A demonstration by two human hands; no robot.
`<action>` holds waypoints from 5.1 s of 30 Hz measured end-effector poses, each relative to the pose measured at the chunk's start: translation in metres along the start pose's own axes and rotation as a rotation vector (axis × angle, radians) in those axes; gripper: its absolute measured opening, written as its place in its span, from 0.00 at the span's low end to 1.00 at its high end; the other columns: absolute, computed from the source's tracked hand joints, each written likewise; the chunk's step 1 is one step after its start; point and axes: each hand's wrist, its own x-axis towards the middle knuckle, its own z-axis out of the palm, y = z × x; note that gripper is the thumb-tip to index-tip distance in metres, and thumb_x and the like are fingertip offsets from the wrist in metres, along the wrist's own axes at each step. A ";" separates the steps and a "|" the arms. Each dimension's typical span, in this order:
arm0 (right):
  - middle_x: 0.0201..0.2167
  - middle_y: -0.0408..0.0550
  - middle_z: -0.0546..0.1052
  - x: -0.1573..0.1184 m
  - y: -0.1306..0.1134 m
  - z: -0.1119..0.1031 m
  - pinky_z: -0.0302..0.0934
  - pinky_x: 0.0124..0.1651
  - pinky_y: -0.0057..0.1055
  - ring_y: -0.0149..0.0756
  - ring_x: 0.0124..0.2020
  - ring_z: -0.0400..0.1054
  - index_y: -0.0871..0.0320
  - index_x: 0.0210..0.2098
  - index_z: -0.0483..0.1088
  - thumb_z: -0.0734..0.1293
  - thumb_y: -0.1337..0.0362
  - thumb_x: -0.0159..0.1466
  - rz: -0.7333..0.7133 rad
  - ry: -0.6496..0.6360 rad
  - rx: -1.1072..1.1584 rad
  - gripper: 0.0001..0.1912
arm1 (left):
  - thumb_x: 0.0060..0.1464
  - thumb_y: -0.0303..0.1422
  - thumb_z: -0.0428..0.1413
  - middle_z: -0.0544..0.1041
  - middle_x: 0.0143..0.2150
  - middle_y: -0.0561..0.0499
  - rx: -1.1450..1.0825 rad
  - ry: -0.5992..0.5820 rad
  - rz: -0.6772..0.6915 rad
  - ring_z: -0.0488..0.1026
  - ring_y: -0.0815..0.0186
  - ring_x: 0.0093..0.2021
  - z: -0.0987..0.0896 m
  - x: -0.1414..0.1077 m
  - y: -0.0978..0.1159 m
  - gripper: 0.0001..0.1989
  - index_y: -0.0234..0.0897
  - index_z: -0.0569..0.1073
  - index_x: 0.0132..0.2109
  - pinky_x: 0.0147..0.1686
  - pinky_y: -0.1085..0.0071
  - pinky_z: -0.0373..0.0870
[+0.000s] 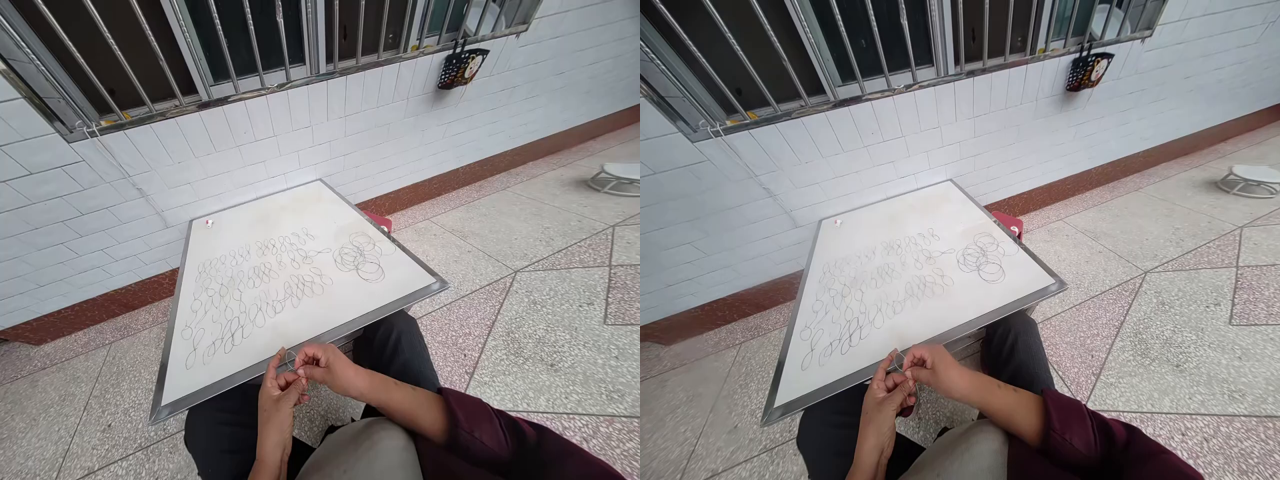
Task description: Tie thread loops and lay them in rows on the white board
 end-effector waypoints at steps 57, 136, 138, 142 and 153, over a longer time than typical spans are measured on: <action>0.31 0.40 0.72 0.011 0.002 -0.019 0.61 0.38 0.31 0.30 0.31 0.68 0.57 0.35 0.68 0.76 0.49 0.53 0.063 0.076 0.215 0.22 | 0.51 0.42 0.65 0.82 0.42 0.45 -0.047 0.051 0.177 0.79 0.61 0.39 0.009 0.014 -0.001 0.32 0.38 0.67 0.61 0.44 0.61 0.74; 0.29 0.41 0.75 -0.004 -0.014 -0.004 0.62 0.39 0.31 0.29 0.30 0.69 0.59 0.34 0.75 0.77 0.53 0.53 0.049 0.006 0.248 0.18 | 0.40 0.32 0.72 0.77 0.32 0.53 -0.177 -0.103 -0.047 0.70 0.72 0.27 0.000 -0.004 0.010 0.29 0.36 0.76 0.52 0.31 0.73 0.69; 0.30 0.41 0.76 -0.004 -0.013 -0.003 0.62 0.39 0.31 0.29 0.31 0.69 0.59 0.34 0.76 0.78 0.54 0.53 0.049 0.002 0.264 0.17 | 0.40 0.32 0.72 0.77 0.32 0.53 -0.195 -0.117 -0.071 0.70 0.72 0.27 -0.001 -0.004 0.010 0.28 0.37 0.76 0.51 0.31 0.73 0.70; 0.34 0.43 0.77 -0.004 -0.014 -0.003 0.62 0.39 0.30 0.29 0.33 0.70 0.59 0.36 0.77 0.78 0.56 0.53 0.070 -0.005 0.280 0.16 | 0.40 0.31 0.72 0.75 0.29 0.55 -0.217 -0.142 -0.097 0.70 0.72 0.28 -0.001 -0.004 0.009 0.25 0.36 0.77 0.48 0.31 0.74 0.70; 0.34 0.43 0.77 -0.006 -0.011 -0.011 0.59 0.35 0.26 0.27 0.31 0.68 0.58 0.40 0.77 0.78 0.59 0.54 0.127 -0.111 0.318 0.16 | 0.38 0.28 0.72 0.75 0.33 0.54 -0.244 -0.171 -0.145 0.70 0.74 0.28 -0.004 -0.004 0.007 0.27 0.37 0.78 0.49 0.30 0.76 0.69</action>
